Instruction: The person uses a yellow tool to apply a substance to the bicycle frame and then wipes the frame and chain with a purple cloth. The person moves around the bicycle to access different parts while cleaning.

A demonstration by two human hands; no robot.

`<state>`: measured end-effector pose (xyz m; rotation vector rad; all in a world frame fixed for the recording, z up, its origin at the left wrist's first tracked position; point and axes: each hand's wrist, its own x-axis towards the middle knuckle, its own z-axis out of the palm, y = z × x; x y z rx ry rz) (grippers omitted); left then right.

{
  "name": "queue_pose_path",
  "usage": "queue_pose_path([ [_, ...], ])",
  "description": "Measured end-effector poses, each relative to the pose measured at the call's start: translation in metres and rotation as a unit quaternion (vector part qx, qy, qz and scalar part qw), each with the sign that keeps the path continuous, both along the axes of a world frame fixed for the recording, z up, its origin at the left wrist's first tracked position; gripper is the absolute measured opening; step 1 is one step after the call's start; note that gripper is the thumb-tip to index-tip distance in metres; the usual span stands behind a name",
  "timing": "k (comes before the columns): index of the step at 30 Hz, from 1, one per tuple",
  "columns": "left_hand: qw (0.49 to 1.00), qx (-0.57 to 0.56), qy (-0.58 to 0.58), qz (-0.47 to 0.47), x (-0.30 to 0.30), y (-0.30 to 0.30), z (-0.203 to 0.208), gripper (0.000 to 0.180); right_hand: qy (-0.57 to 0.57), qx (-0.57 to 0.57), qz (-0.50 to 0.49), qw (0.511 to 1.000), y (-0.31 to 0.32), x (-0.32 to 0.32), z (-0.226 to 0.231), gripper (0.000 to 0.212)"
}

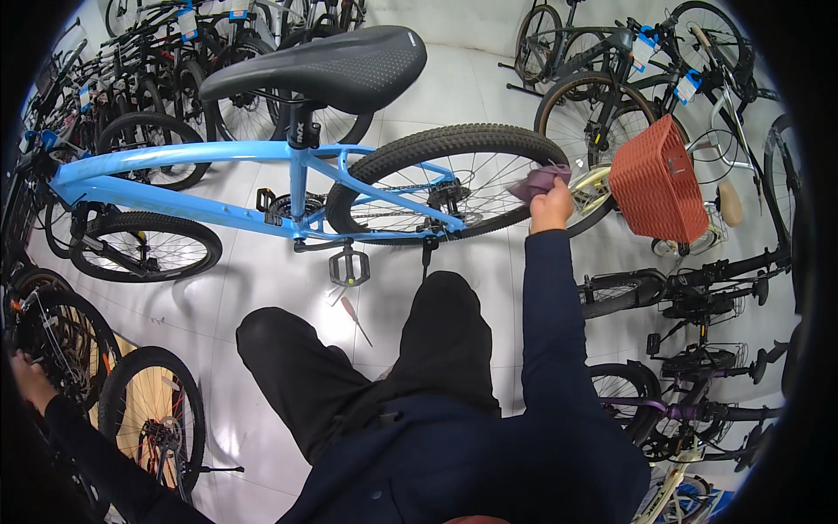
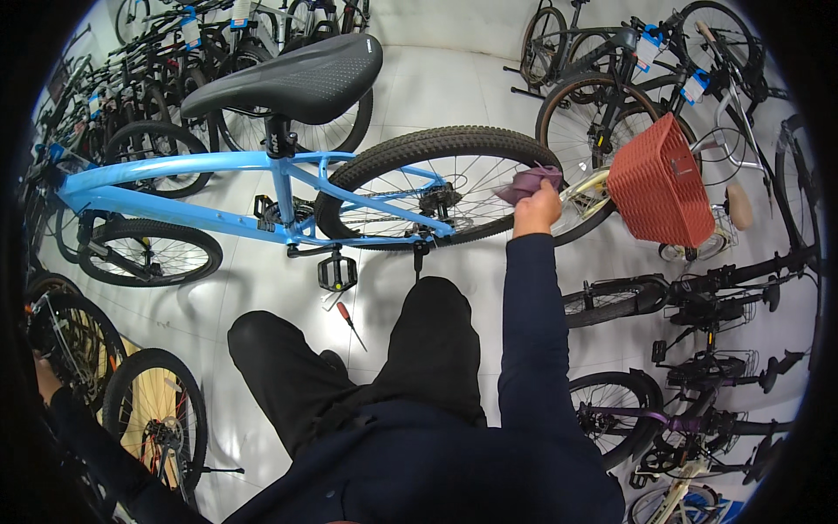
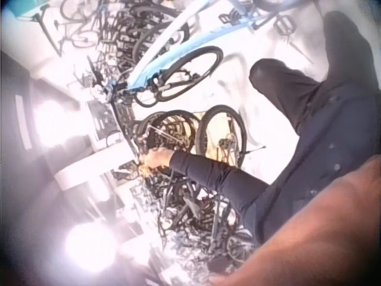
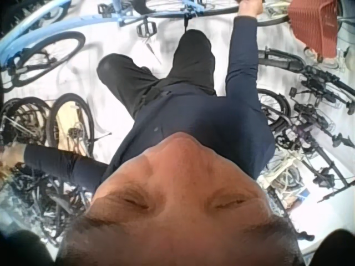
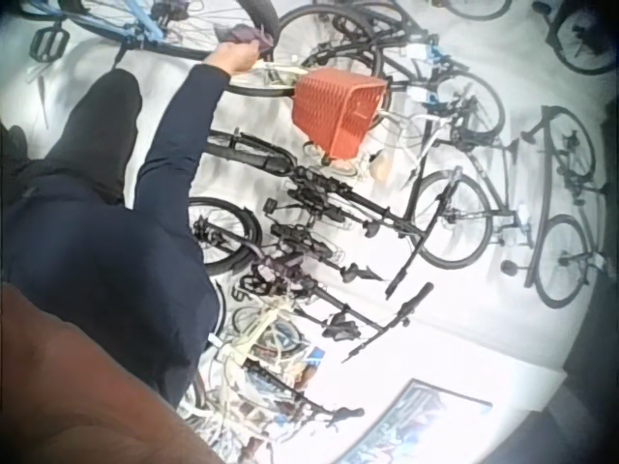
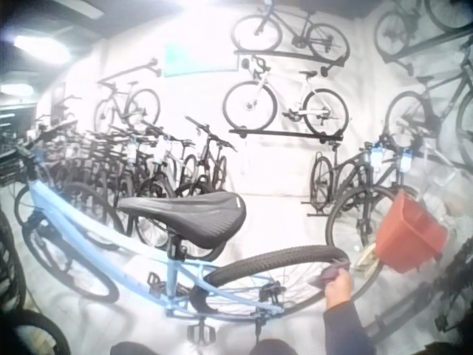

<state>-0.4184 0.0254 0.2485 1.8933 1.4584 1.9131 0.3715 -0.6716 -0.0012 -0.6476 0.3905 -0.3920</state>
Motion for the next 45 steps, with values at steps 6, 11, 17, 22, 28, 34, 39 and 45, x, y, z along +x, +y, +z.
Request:
queue_pose_path([
  [6,0.972,0.031,0.035,-0.231,0.16,-0.085,-0.063,0.052,-0.149,-0.235,-0.01,0.96,0.022,-0.032,0.035,0.032],
  [11,0.925,0.038,0.031,-0.378,0.309,-0.171,-0.056,0.048,-0.166,-0.425,0.024,0.89,0.053,-0.055,0.053,0.03],
  [17,0.874,0.073,0.108,-0.468,0.442,-0.219,-0.011,0.032,-0.134,-0.48,0.174,0.85,0.052,-0.09,0.007,0.027],
  [22,0.866,0.235,0.246,-0.367,0.52,-0.214,0.017,0.032,-0.083,-0.437,0.224,0.867,0.039,-0.098,-0.052,0.027],
  [28,0.886,0.2,0.331,-0.256,0.56,-0.245,0.031,0.023,-0.044,-0.584,0.202,0.785,0.046,-0.096,-0.084,0.032],
  [34,0.867,0.21,0.341,-0.296,0.557,-0.253,0.035,0.024,-0.139,-0.735,0.242,0.617,0.084,-0.107,-0.117,0.038],
  [39,0.863,0.263,0.338,-0.27,0.558,-0.246,0.03,0.026,-0.12,-0.745,0.213,0.62,0.066,-0.106,-0.137,0.042],
  [45,0.898,0.135,0.334,-0.252,0.56,-0.251,0.029,0.03,-0.015,-0.719,0.217,0.66,0.054,-0.115,-0.082,0.038],
])
